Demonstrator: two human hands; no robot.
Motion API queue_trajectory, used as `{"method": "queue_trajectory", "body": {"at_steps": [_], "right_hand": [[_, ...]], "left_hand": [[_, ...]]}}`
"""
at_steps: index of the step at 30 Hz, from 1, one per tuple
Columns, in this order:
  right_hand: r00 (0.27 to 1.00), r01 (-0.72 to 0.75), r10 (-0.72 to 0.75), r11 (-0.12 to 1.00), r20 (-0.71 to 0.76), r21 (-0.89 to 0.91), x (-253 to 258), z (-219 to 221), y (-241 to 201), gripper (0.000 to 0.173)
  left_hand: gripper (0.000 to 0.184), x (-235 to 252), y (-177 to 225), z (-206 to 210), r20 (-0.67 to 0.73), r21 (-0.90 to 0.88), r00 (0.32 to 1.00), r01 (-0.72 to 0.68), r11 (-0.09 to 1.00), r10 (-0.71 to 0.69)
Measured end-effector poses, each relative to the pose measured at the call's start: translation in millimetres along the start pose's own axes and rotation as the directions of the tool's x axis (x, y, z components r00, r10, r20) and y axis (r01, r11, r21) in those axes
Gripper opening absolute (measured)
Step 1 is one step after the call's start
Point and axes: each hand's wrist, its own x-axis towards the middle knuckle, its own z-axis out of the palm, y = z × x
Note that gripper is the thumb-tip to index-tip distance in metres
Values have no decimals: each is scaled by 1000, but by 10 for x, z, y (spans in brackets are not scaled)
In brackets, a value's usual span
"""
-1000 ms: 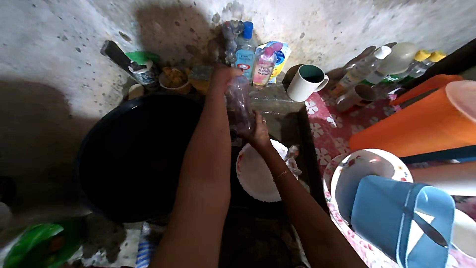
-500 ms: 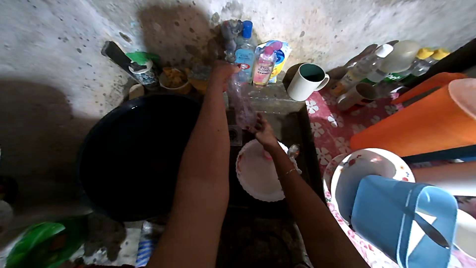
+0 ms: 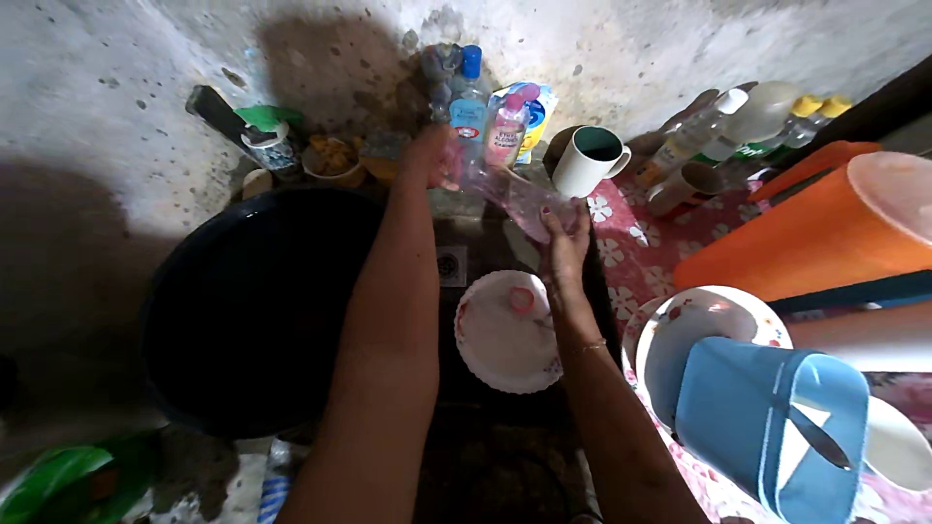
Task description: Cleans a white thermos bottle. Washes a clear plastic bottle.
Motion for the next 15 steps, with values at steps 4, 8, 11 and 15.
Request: {"method": "queue_trajectory", "body": {"at_steps": [4,8,11,15], "right_hand": [[900,435,-429,876,74,-210,17,-101,-411,82],[751,655,-625,668,213,-353,-82,-93,-935,84],[654,750,-677,521,338,-408,-219,-36,-1284,82],[569,815,-657,371,494,-445,-395,84,-1610,82]], "left_hand": [[45,22,9,46,13,-151,1000,29,988,-28],[43,-62,29,51,44,-105,998,46,993,-42],[34,-87,1,83,72,118,997,12,993,-21],[43,-88,-62,81,137,316,990,-64,947,21]]}}
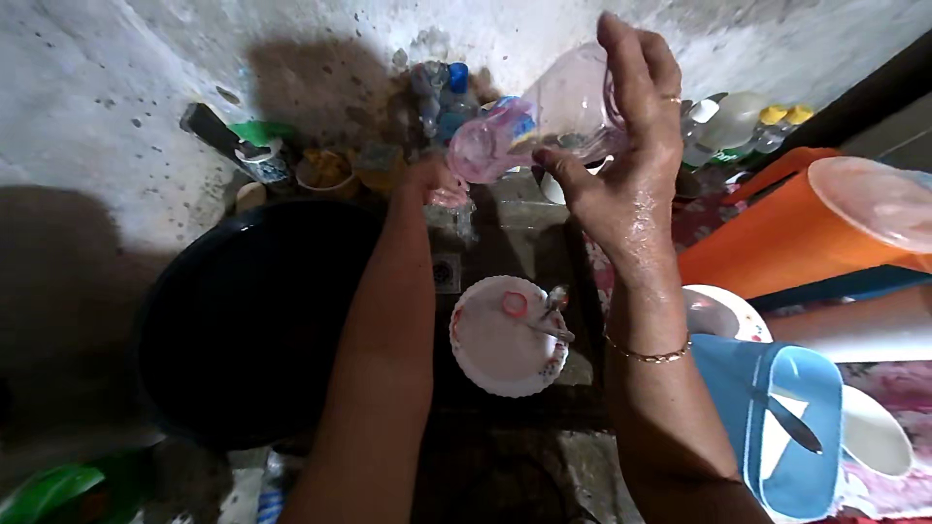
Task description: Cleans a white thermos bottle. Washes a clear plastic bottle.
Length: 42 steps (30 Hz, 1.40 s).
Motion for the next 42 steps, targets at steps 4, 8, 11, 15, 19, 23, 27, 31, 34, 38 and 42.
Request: {"method": "queue_trajectory", "body": {"at_steps": [4,8,11,15,19,23,27,31,34,38,42], "right_hand": [[992,107,-102,992,71,-61,26,-81,-223,79],[979,188,-181,979,88,-81,46,-171,-365,67],[970,233,-227,970,90,-72,79,-231,-447,56],[964,254,-245,962,100,-94,108,-316,-533,43],[964,264,-256,956,79,-129,112,-376,-534,40],[989,146,-148,980,-4,-137,13,-241,-254,71],[970,-191,185,981,-158,-20,-450,192,336,87],[868,-459,481,872,-125,170,-930,579,854,90],[738,-672,660,738,144,62,-1112,775,977,94],[598,-725,721,673,350,-146,-1078,1029,1078,92],[600,-702,715,686,360,-192,-993,1204,1034,93]], "left_hand": [[27,-338,92,69,-32,8,999,2,1000,-2],[23,13,-65,23,14,50,997,78,996,-79],[33,74,-135,47,-68,184,996,76,980,-64],[48,22,-231,80,-199,432,980,83,898,5],[29,79,-131,112,-99,467,994,83,880,-41],[28,-154,63,99,3,49,995,101,994,-102],[48,-18,59,13,-45,-292,990,114,950,-133],[48,104,9,-11,-149,-280,985,46,959,-90],[49,125,12,6,-196,-146,977,56,988,-84],[55,165,-17,-39,-167,-33,986,20,999,-26],[58,113,12,-62,-260,-53,965,7,999,-21]]}}
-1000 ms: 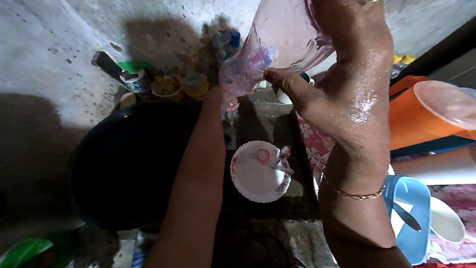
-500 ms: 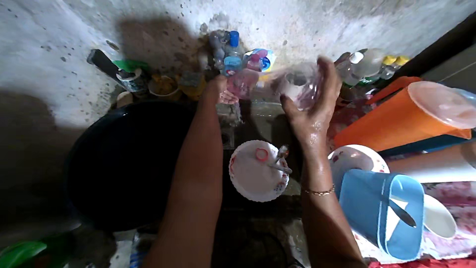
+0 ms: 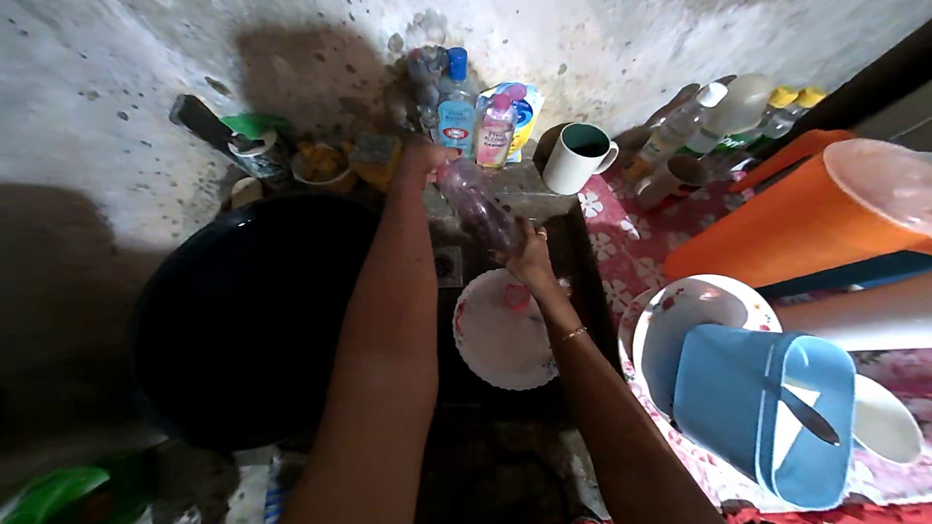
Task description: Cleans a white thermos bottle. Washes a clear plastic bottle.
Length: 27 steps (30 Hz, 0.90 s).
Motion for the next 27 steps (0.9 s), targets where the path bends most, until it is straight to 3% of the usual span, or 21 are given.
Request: {"method": "queue_trajectory", "body": {"at_steps": [4,8,13,27], "right_hand": [[998,25,-25,1000,50,-3,49,107,-43,88],[994,60,-62,998,94,24,78,173,-90,71],[989,75,-79,997,122,34,122,237,-60,63],[981,114,-122,992,148,60,169,219,-52,58]], "left_hand": [[63,45,-27,-39,-81,16,996,-46,999,48],[48,101,-77,-48,-129,100,975,-167,981,180],[42,95,-60,-60,-121,139,968,-204,969,221],[45,75,-7,-62,-144,307,977,-106,946,156]]}}
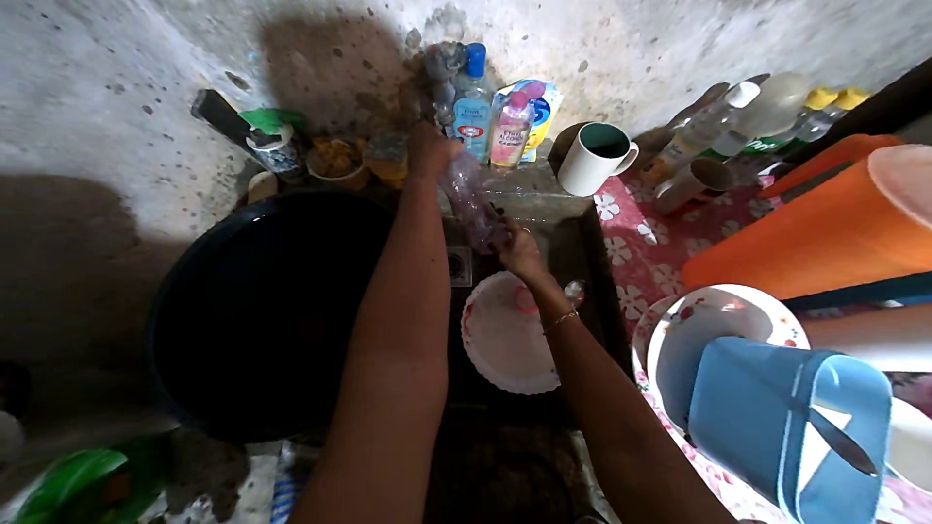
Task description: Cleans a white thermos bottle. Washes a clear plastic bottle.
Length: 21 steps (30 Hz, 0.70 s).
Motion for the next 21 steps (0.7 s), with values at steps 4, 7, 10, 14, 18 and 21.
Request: {"method": "queue_trajectory", "body": {"at_steps": [4,7,10,14,18,21], "right_hand": [[1000,-30,30,1000,8,10,-23,-9,-12,60],[1000,-27,26,999,11,34,-39,-2,-11,58],[1000,-19,19,999,8,39,-25,14,7,58],[999,-30,29,999,23,41,-24,25,-21,58],[999,-33,32,998,19,57,-19,36,-46,56],[998,-56,55,996,24,64,7,44,-51,57]], "left_hand": [[46,-13,23,-9,6,23,1000,6,1000,-6],[45,-3,3,-9,-14,-16,1000,16,1000,-16],[46,39,-53,17,-48,-123,999,-10,992,4],[44,36,-55,16,-59,-139,998,-18,990,10],[47,-58,-23,-5,7,-209,1000,4,978,-3],[52,-190,43,-78,157,-243,987,83,966,-45]]}}
